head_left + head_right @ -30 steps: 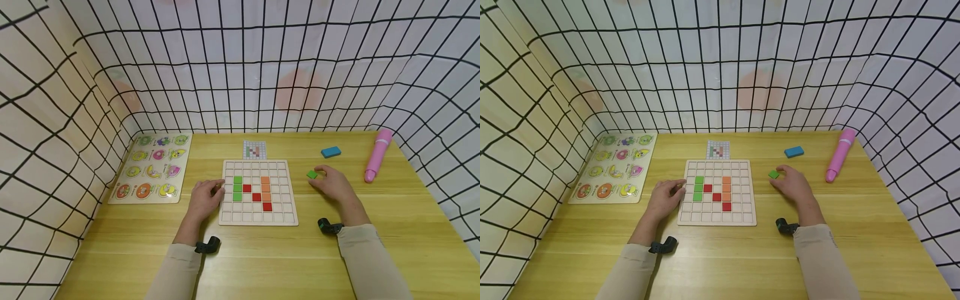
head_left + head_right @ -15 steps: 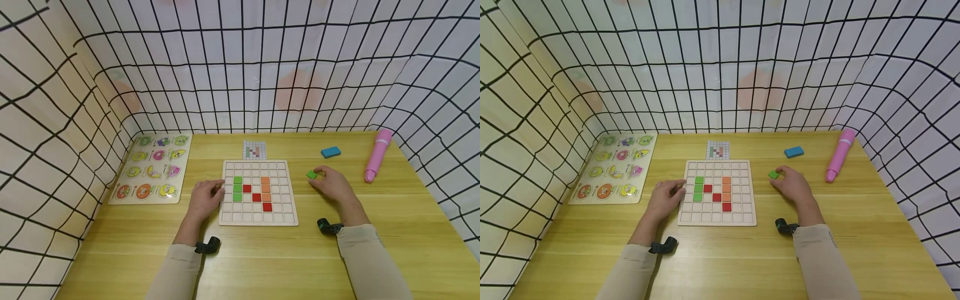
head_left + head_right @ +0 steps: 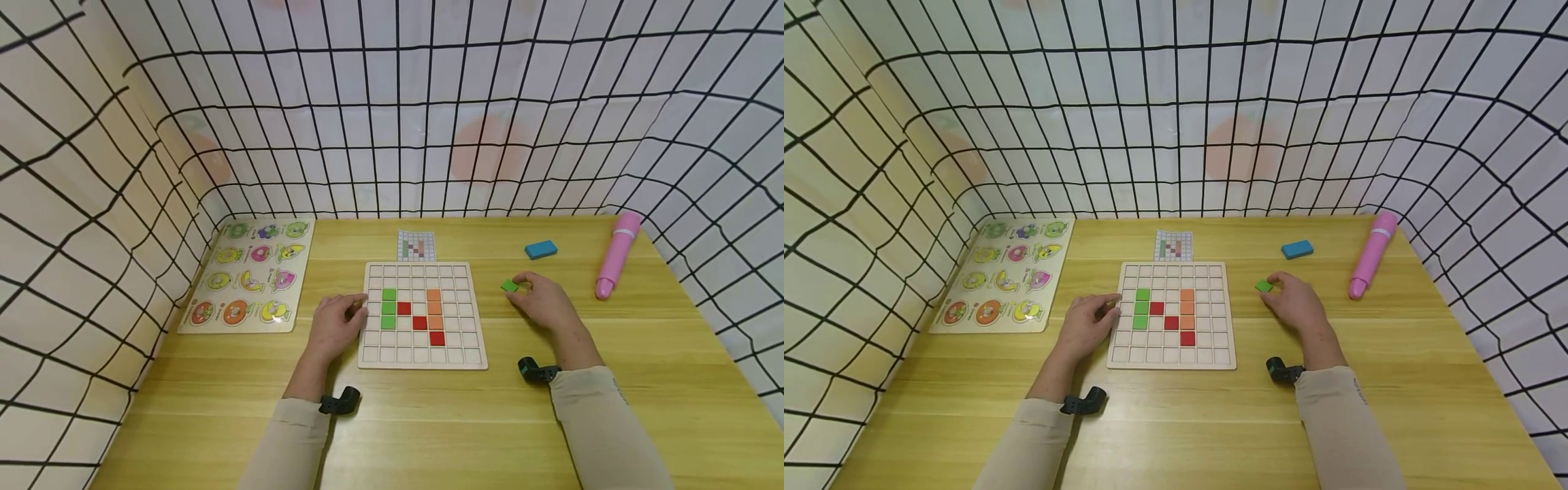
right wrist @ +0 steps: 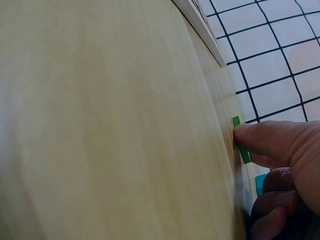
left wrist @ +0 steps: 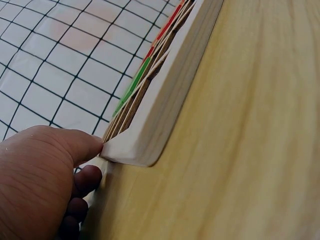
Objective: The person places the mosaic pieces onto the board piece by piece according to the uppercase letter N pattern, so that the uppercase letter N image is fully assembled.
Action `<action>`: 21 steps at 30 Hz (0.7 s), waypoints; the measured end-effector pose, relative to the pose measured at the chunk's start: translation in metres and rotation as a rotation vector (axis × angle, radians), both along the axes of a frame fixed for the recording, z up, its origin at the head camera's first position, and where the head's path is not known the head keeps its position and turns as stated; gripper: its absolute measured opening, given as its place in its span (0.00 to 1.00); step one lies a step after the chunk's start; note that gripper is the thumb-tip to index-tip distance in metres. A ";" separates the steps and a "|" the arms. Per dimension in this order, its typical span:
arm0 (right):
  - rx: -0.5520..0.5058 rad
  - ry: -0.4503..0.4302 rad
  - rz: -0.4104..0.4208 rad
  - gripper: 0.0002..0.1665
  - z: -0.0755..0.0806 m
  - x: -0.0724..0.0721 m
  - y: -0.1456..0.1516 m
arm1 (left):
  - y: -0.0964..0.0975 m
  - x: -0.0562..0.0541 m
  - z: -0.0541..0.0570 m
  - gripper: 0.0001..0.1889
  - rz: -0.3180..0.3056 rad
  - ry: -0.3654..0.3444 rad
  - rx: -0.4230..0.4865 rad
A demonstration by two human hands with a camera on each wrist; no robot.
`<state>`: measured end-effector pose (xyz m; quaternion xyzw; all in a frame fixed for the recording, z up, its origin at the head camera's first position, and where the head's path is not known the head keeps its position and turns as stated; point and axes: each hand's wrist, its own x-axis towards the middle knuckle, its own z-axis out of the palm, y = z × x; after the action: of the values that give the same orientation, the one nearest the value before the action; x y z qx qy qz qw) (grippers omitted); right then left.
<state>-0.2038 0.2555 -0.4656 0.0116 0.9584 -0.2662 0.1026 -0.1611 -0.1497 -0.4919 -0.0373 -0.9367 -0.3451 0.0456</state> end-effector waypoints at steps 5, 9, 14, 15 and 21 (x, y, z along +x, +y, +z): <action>-0.001 0.021 0.016 0.26 -0.001 0.000 0.000 | 0.000 0.000 0.000 0.17 -0.001 0.008 0.002; 0.003 0.019 0.038 0.25 0.000 0.000 0.000 | 0.000 0.000 0.000 0.17 0.000 -0.006 0.006; -0.025 0.022 0.051 0.26 0.007 0.004 -0.007 | 0.000 0.000 -0.001 0.17 0.001 -0.012 0.007; -0.033 0.025 0.053 0.26 0.008 0.005 -0.009 | 0.000 0.000 -0.001 0.17 0.002 -0.012 0.008; -0.055 0.039 0.090 0.25 0.018 0.010 -0.025 | 0.000 0.000 -0.001 0.17 0.008 -0.020 0.008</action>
<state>-0.1935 0.2304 -0.4478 -0.0396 0.9520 -0.2878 0.0963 -0.1614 -0.1495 -0.4928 -0.0301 -0.9358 -0.3491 0.0377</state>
